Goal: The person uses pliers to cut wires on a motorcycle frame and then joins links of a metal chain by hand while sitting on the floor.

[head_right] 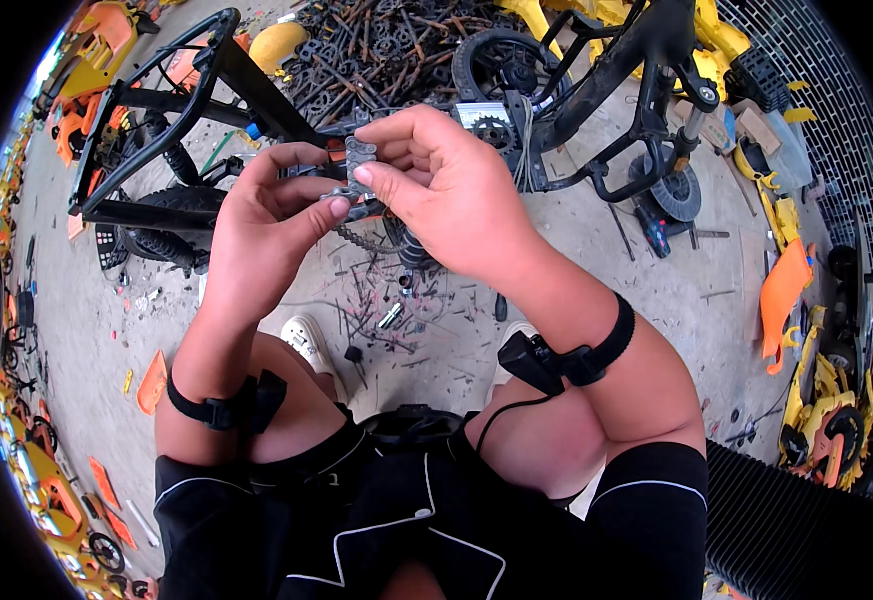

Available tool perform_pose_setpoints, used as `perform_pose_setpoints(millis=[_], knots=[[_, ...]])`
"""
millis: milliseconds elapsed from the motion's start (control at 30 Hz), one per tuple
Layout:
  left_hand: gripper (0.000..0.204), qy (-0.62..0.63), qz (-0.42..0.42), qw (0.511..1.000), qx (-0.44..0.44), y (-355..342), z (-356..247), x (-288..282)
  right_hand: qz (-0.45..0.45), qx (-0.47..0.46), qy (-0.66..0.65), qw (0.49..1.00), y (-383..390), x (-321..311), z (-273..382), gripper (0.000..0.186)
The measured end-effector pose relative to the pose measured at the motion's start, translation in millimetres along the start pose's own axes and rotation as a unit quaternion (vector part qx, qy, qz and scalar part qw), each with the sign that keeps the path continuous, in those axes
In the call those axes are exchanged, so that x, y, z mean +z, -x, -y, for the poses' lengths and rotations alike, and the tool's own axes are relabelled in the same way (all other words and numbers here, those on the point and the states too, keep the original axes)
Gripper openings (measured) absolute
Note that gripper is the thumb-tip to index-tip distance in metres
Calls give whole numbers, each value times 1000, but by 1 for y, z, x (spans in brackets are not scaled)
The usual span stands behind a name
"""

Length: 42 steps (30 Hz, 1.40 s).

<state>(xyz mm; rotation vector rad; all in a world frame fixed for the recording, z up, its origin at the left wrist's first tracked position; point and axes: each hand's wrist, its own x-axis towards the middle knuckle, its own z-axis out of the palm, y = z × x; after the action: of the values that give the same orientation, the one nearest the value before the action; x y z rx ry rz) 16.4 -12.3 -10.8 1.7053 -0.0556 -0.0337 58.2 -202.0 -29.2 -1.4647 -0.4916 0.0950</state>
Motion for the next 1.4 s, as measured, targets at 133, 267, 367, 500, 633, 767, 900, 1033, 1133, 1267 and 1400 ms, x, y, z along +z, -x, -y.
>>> perform_pose_setpoints(millis=[133, 267, 367, 500, 633, 767, 900, 1033, 1133, 1267, 1400], knots=[[40, 16, -4, 1000, 6, -1, 1, -2, -19, 3, -17, 1000, -1, 5, 0, 28], [39, 35, -12, 999, 4, 0, 2, -4, -13, 17, -23, 999, -1, 7, 1, 30], [39, 79, -21, 997, -5, 1, 3, -4, -15, 13, -27, 999, -1, 8, 1, 30], [33, 107, -37, 993, -17, 1, 2, -2, -20, 23, -40, 999, -1, 5, -2, 33], [24, 134, -53, 990, 0, 2, 3, -2, -52, 72, -84, 993, 2, 9, -1, 38], [22, 152, -77, 985, 10, 2, 5, 3, -70, 76, -171, 980, 5, 17, 5, 31], [22, 140, -106, 984, 39, 3, 8, 9, -84, 112, -213, 967, 8, 24, 7, 23], [21, 127, -117, 984, 50, 2, 13, 12, -109, 124, -262, 951, 12, 30, -1, 19], [22, 137, -111, 983, 49, 1, 15, 13, -91, 115, -254, 956, 11, 29, -7, 16], [21, 153, -99, 983, 27, 3, 16, 13, -87, 130, -253, 955, 11, 30, -5, 14], [23, 168, -82, 982, 24, 2, 14, 10, -78, 146, -250, 954, 11, 24, -10, 13]])
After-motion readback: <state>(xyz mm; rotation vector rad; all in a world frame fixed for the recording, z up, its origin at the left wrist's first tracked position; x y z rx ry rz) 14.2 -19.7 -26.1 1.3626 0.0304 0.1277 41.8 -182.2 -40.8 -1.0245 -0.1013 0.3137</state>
